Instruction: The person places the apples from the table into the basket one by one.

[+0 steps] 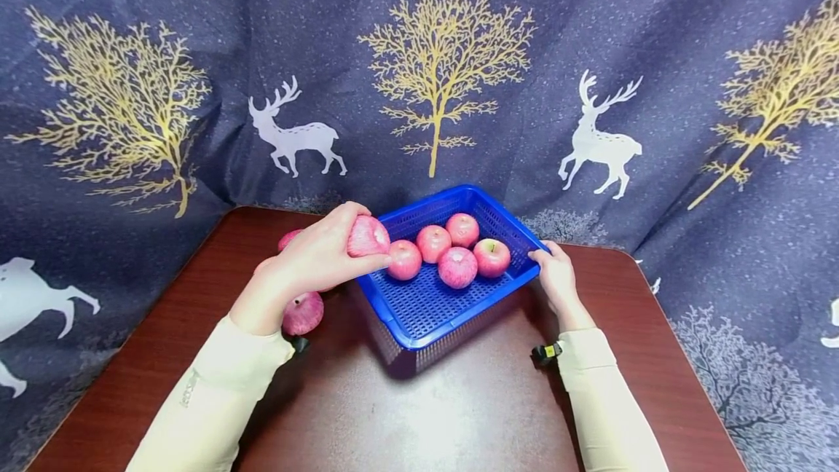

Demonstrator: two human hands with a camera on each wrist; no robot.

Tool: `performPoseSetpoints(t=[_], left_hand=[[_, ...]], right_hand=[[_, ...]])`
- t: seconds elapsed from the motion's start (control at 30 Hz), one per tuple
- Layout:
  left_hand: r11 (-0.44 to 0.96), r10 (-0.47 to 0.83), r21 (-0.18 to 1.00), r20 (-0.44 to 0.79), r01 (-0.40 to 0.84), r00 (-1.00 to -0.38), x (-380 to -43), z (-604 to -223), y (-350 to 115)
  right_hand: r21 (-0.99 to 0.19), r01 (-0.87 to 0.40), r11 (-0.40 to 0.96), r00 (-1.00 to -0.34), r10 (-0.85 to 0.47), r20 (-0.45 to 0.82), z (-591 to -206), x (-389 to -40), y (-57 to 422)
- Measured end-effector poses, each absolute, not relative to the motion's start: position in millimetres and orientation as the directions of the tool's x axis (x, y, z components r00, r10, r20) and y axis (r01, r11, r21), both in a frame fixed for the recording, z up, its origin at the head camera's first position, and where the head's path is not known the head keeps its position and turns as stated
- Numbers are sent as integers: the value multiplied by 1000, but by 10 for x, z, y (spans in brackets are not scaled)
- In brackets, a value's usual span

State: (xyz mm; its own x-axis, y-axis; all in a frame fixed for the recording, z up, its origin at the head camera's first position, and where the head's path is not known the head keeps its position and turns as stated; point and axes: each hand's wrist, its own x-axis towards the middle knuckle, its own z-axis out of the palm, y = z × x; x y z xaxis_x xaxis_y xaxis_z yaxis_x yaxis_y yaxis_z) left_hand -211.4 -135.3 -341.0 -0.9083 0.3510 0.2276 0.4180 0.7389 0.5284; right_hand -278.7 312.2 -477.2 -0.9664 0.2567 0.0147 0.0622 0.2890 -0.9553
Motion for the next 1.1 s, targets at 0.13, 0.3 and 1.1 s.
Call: performPoseSetpoints(t=[0.13,0.3,1.1], left_hand=[[699,365,585,202,411,-909,-2151,-3389,-1230],[671,393,601,209,434,-896,-2218,-3390,-1105],[748,521,396,147,533,-841,-2511,-3814,-527]], right_hand=[[-955,62,292,-965,263,18,-4778,-2784,3124],[-953,58,296,-964,265,24,-4780,-2781,3124],[-957,62,284,-963,269,17,-4786,-2780,3126]])
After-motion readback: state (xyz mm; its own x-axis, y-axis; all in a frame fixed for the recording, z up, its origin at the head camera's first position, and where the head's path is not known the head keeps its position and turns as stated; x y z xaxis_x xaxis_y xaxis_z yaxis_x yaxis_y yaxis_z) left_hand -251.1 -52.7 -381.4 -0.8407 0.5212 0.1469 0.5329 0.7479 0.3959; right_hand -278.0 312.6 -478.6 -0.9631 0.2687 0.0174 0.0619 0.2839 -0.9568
